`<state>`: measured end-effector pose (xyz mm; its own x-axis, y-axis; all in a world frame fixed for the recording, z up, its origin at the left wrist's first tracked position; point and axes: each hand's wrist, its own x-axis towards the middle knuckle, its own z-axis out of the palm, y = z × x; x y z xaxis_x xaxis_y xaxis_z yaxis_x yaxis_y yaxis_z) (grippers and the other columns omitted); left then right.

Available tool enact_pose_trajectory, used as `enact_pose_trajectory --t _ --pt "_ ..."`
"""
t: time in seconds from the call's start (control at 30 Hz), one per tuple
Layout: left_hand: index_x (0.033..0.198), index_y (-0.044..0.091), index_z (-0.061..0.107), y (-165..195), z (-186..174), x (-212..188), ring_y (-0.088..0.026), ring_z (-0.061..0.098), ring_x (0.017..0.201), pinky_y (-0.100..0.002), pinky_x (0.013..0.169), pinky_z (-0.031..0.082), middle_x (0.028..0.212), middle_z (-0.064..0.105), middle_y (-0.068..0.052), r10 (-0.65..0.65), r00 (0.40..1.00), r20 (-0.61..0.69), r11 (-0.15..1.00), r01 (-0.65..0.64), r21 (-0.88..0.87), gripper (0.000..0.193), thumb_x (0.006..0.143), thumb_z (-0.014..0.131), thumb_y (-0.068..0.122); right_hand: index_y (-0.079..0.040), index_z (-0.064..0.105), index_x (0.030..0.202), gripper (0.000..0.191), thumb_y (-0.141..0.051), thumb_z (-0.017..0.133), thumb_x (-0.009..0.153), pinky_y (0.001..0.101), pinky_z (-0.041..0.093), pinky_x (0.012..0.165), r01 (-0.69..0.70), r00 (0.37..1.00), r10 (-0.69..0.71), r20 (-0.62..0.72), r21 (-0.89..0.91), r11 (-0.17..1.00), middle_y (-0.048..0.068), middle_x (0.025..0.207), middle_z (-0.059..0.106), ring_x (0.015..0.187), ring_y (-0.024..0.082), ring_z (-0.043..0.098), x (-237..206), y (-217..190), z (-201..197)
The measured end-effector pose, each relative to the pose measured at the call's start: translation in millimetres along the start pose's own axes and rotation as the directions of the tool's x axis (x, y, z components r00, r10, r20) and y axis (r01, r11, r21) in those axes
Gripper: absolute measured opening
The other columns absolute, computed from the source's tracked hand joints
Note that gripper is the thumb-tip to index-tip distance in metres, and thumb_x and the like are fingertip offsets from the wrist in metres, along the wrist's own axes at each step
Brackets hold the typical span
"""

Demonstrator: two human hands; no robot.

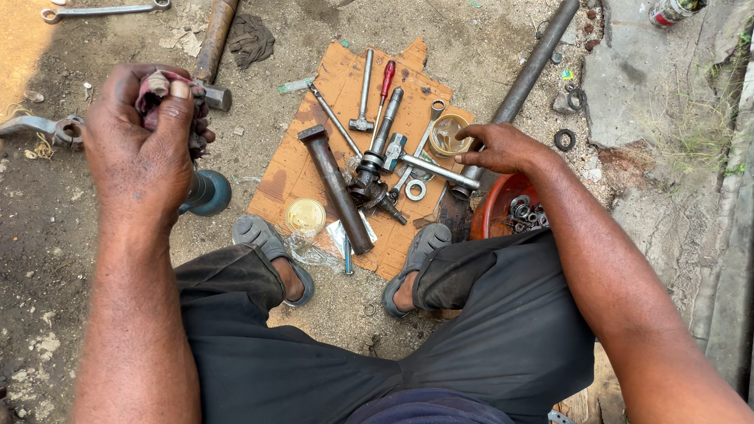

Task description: The person sits on the ground and cleans a metal part with a rag, then uses a hammer to tap a cylindrical component. They apply grease to a metal tube and continue assembling parts by hand.

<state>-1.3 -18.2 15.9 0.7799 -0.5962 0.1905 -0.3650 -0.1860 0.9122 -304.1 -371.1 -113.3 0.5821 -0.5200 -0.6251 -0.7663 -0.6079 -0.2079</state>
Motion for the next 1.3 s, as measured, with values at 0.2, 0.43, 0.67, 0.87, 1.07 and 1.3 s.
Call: enact_pose_trajectory --t 0.2,0.43,0.67,0.87,1.07,1.3 --pt "0.122 0.004 0.065 -9.7 -2.7 0.0 -0.013 0.075 0.086 -0.028 0.071 0.066 0.1 0.072 -0.008 0.009 0.999 0.038 1.0 -0.008 -0.03 0.011 0.117 0.064 0.013 -0.019 0.053 0.149 0.067 -0.048 0.068 0.09 0.0533 0.05 0.109 -0.022 1.0 0.022 0.016 -0.007 1.0 0.018 0.129 0.07 0.122 0.032 0.067 3.4 -0.7 4.0" --pt "0.118 0.008 0.066 -15.1 -2.2 3.6 -0.012 0.074 0.081 -0.029 0.065 0.066 0.098 0.073 -0.006 -0.071 0.997 0.043 0.996 0.069 0.049 0.012 0.111 0.063 0.018 -0.017 0.052 0.15 0.064 -0.041 0.067 0.093 0.0514 0.051 0.11 -0.002 0.998 0.002 0.061 -0.006 1.0 0.022 0.129 0.07 0.112 0.034 0.073 16.7 2.1 26.1" --pt "0.114 0.006 0.067 -4.8 0.6 9.9 -0.011 0.075 0.075 -0.029 0.066 0.061 0.091 0.076 -0.005 -0.09 0.995 0.033 0.995 0.089 0.034 0.015 0.102 0.064 0.016 -0.019 0.054 0.148 0.066 -0.047 0.07 0.09 0.05 0.052 0.11 0.033 0.995 -0.026 0.098 -0.066 0.997 0.018 0.128 0.072 0.116 0.03 0.072 21.5 -15.3 28.2" --pt "0.116 0.006 0.067 -10.7 2.0 9.1 -0.01 0.075 0.077 -0.029 0.067 0.062 0.094 0.075 -0.004 -0.065 0.996 0.058 0.997 0.063 0.032 0.016 0.103 0.064 0.015 -0.019 0.052 0.149 0.062 -0.042 0.064 0.093 0.0509 0.055 0.105 0.011 0.992 -0.034 0.119 0.187 0.982 0.018 0.135 0.067 0.116 0.031 0.071 20.0 -28.9 20.2" --pt "0.115 0.005 0.067 -5.5 0.5 7.3 -0.01 0.074 0.078 -0.028 0.067 0.062 0.093 0.074 -0.005 -0.045 0.996 0.073 0.999 0.043 0.026 0.014 0.105 0.064 0.015 -0.01 0.059 0.141 0.057 -0.04 0.068 0.094 0.0446 0.06 0.091 -0.009 0.998 -0.01 0.06 0.314 0.95 0.019 0.127 0.069 0.104 0.027 0.072 55.5 -45.0 48.2" --pt "0.117 0.007 0.067 1.4 -4.0 2.1 -0.01 0.074 0.078 -0.028 0.067 0.061 0.093 0.073 -0.004 -0.059 0.992 0.113 0.997 0.054 0.047 0.016 0.106 0.064 0.018 -0.006 0.071 0.118 0.036 -0.026 0.077 0.089 0.0339 0.062 0.064 -0.2 0.977 0.121 0.175 0.555 0.808 0.011 0.098 0.078 0.075 0.016 0.075 77.4 -78.6 166.4"
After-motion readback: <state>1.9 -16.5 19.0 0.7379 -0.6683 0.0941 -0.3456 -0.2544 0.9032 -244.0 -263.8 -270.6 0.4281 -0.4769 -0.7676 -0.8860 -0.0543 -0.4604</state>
